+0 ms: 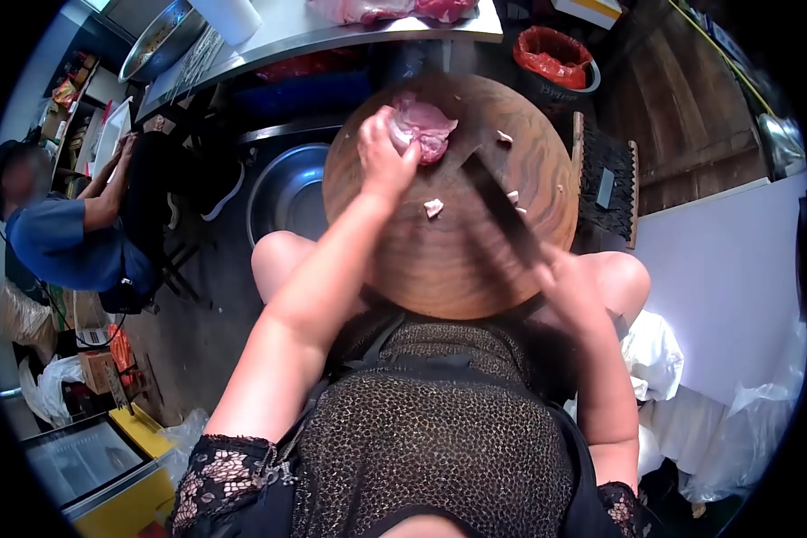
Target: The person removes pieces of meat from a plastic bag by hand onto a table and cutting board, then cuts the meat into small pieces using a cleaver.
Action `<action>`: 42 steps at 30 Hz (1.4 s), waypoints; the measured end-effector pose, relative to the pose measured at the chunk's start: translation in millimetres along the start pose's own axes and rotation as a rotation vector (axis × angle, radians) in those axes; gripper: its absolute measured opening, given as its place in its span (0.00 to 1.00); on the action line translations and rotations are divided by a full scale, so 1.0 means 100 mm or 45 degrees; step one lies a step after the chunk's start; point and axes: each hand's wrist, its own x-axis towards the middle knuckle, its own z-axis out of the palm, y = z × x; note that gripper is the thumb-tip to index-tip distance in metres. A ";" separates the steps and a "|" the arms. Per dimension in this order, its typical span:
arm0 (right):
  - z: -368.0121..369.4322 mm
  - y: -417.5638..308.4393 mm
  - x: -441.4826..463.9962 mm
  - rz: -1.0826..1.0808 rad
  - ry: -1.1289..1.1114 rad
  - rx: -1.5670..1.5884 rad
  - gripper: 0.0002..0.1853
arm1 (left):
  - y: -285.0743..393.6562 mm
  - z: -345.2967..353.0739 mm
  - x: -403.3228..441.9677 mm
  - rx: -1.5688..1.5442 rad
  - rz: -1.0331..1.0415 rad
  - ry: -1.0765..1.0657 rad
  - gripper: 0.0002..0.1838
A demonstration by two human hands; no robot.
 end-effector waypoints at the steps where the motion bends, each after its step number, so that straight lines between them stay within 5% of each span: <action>1: 0.04 -0.04 -0.07 -0.049 -0.064 -0.011 0.15 | -0.05 0.09 0.11 0.040 -0.234 -0.147 0.35; 2: 0.11 -0.11 -0.10 -0.098 -0.129 -0.022 0.15 | -0.14 0.17 0.19 0.080 -0.469 -0.295 0.40; 6: 0.23 -0.32 0.04 0.065 -0.578 0.057 0.14 | -0.63 0.46 0.28 -0.377 -0.746 -0.613 0.37; 9: 0.32 0.02 0.21 0.046 -0.347 0.158 0.15 | -0.45 0.22 0.34 -0.631 -1.009 -0.667 0.31; 10: 0.13 -0.15 0.21 0.231 -0.309 0.272 0.15 | -0.34 0.08 0.35 -0.772 -1.141 -0.707 0.29; 12: 0.17 0.18 0.29 0.218 -0.071 0.131 0.16 | -0.33 -0.07 0.28 -0.881 -1.179 -0.724 0.22; 16: 0.10 0.24 0.34 0.409 -0.060 0.255 0.15 | -0.16 -0.43 0.09 -1.132 -1.197 -0.661 0.13; 18: 0.07 0.11 0.31 0.507 -0.101 0.337 0.15 | -0.01 -0.59 0.00 -1.107 -0.739 -0.570 0.11; 20: 0.10 0.15 0.32 0.466 -0.085 0.299 0.15 | 0.21 -0.85 -0.02 -0.398 0.201 -0.357 0.12; 22: 0.19 0.29 0.35 0.425 -0.068 0.264 0.15 | 0.35 -1.01 -0.11 -0.216 0.668 -0.347 0.13; 25: 0.25 0.37 0.35 0.237 0.047 0.113 0.15 | 0.15 -1.10 -0.61 -0.109 0.654 -1.085 0.15; 28: 0.17 0.14 0.31 0.399 0.004 0.135 0.15 | 0.10 -1.07 -0.56 -0.387 0.382 -1.251 0.17; 29: 0.18 0.16 0.31 0.331 0.035 0.087 0.16 | 0.15 -1.05 -0.55 -0.375 -0.040 -1.176 0.15; 32: 0.18 0.18 0.32 0.268 0.043 0.034 0.17 | 0.14 -0.87 -0.43 -0.125 0.182 -0.792 0.22; 38: 0.21 0.23 0.32 0.234 0.057 -0.056 0.19 | 0.34 -0.59 -0.40 0.201 0.033 -1.073 0.25; 42: 0.16 0.16 0.31 0.279 -0.013 -0.087 0.21 | 0.24 -0.48 -0.49 0.294 0.112 -0.929 0.16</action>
